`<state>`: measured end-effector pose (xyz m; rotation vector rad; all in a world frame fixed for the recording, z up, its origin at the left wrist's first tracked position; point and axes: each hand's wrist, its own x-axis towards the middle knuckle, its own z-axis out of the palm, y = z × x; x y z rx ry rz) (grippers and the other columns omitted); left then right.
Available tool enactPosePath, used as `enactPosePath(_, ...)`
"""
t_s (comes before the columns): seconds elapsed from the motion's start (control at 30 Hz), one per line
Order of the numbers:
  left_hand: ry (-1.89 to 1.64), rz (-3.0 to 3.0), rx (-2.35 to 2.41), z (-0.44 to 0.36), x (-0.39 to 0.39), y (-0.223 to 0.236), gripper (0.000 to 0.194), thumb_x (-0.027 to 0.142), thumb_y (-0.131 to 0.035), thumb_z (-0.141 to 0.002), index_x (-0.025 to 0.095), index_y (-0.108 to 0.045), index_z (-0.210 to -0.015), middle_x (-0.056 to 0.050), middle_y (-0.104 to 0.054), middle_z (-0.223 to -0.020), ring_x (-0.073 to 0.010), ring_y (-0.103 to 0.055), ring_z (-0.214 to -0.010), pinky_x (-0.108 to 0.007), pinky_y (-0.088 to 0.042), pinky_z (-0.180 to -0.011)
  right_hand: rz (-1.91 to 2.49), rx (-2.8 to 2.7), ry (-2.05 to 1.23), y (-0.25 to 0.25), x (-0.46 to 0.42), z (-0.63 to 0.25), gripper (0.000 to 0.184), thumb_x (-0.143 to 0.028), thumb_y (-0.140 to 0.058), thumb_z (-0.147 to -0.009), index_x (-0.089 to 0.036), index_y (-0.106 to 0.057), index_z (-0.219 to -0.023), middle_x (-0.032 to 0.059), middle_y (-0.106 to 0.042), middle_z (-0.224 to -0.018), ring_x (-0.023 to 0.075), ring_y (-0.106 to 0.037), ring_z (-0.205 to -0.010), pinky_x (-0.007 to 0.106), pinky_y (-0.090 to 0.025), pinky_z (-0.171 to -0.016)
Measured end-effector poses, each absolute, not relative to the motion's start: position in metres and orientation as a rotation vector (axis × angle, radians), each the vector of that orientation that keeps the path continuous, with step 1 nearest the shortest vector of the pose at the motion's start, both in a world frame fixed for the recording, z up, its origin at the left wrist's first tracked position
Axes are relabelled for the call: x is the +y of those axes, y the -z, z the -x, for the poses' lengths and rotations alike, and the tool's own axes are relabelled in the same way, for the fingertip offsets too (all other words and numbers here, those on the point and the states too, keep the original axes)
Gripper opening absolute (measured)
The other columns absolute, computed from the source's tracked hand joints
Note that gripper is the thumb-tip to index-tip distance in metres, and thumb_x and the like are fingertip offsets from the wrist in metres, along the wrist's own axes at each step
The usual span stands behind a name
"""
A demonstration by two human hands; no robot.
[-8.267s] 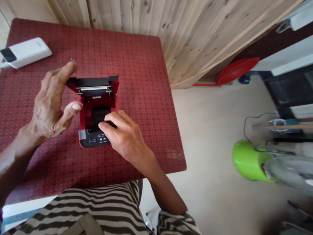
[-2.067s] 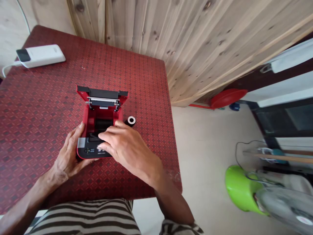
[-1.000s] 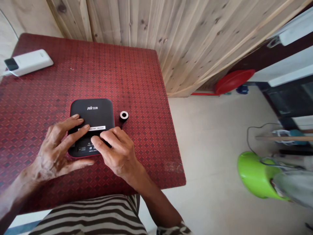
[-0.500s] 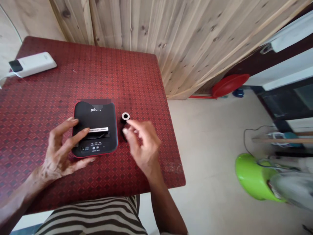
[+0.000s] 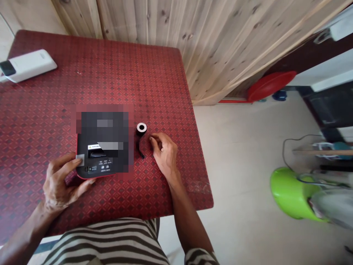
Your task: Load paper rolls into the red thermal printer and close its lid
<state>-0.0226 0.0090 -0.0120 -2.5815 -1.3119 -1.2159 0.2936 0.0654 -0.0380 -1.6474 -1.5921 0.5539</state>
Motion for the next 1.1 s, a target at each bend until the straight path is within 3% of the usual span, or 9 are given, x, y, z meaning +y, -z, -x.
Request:
enactPosePath(0.3, 1.273, 2.600, -1.412, 0.024, 0.011, 0.006, 0.062, 0.033, -0.081, -0.090, 0.030, -0.054, -0.146, -0.008, -0.067, -0.128, -0.0214, -0.071, -0.108, -0.034, -0.068, -0.083, 1.651, -1.659, -0.487, 0.038, 0.065, -0.295, 0.018, -0.033, -0.062, -0.099, -0.023, -0.075, -0.093, 0.0041, -0.079, -0.088, 0.0204, -0.071, -0.075, 0.035, -0.056, -0.073)
enactPosePath(0.67, 1.491, 2.648, -1.517, 0.023, 0.017, 0.006, 0.056, 0.038, -0.084, -0.088, 0.030, -0.060, -0.137, -0.007, -0.068, -0.121, -0.0189, -0.069, -0.102, -0.034, -0.062, -0.077, 1.684, -1.652, -0.500, 0.039, 0.064, -0.295, 0.018, -0.031, -0.063, -0.100, -0.021, -0.077, -0.096, 0.0049, -0.080, -0.090, 0.0211, -0.073, -0.080, 0.035, -0.056, -0.077)
enactPosePath(0.8, 1.513, 2.687, -1.498, 0.022, 0.019, 0.005, 0.055, 0.036, -0.083, -0.088, 0.028, -0.060, -0.137, -0.008, -0.068, -0.119, -0.0202, -0.069, -0.103, -0.035, -0.062, -0.079, 1.662, -1.604, -0.502, 0.037, 0.062, -0.295, 0.014, -0.031, -0.066, -0.098, -0.022, -0.077, -0.095, 0.0024, -0.078, -0.084, 0.0179, -0.067, -0.067, 0.033, -0.053, -0.066)
enactPosePath(0.93, 1.480, 2.679, -1.474, 0.023, 0.017, 0.008, 0.057, 0.035, -0.082, -0.088, 0.026, -0.059, -0.139, -0.010, -0.069, -0.120, -0.0219, -0.071, -0.103, -0.035, -0.063, -0.079, 1.567, -1.655, -0.379, -0.004, 0.056, -0.289, 0.008, -0.026, -0.069, -0.098, -0.025, -0.077, -0.099, -0.0007, -0.075, -0.080, 0.0144, -0.057, -0.057, 0.031, -0.049, -0.057)
enactPosePath(1.1, 1.357, 2.625, -1.461, 0.025, 0.013, 0.012, 0.061, 0.036, -0.081, -0.088, 0.030, -0.055, -0.143, -0.010, -0.069, -0.120, -0.0232, -0.071, -0.104, -0.037, -0.064, -0.082, 1.145, -2.142, -0.325, -0.071, 0.070, -0.249, 0.020, -0.017, -0.064, -0.102, -0.030, -0.076, -0.112, 0.0016, -0.079, -0.110, 0.0198, -0.074, -0.096, 0.037, -0.060, -0.089)
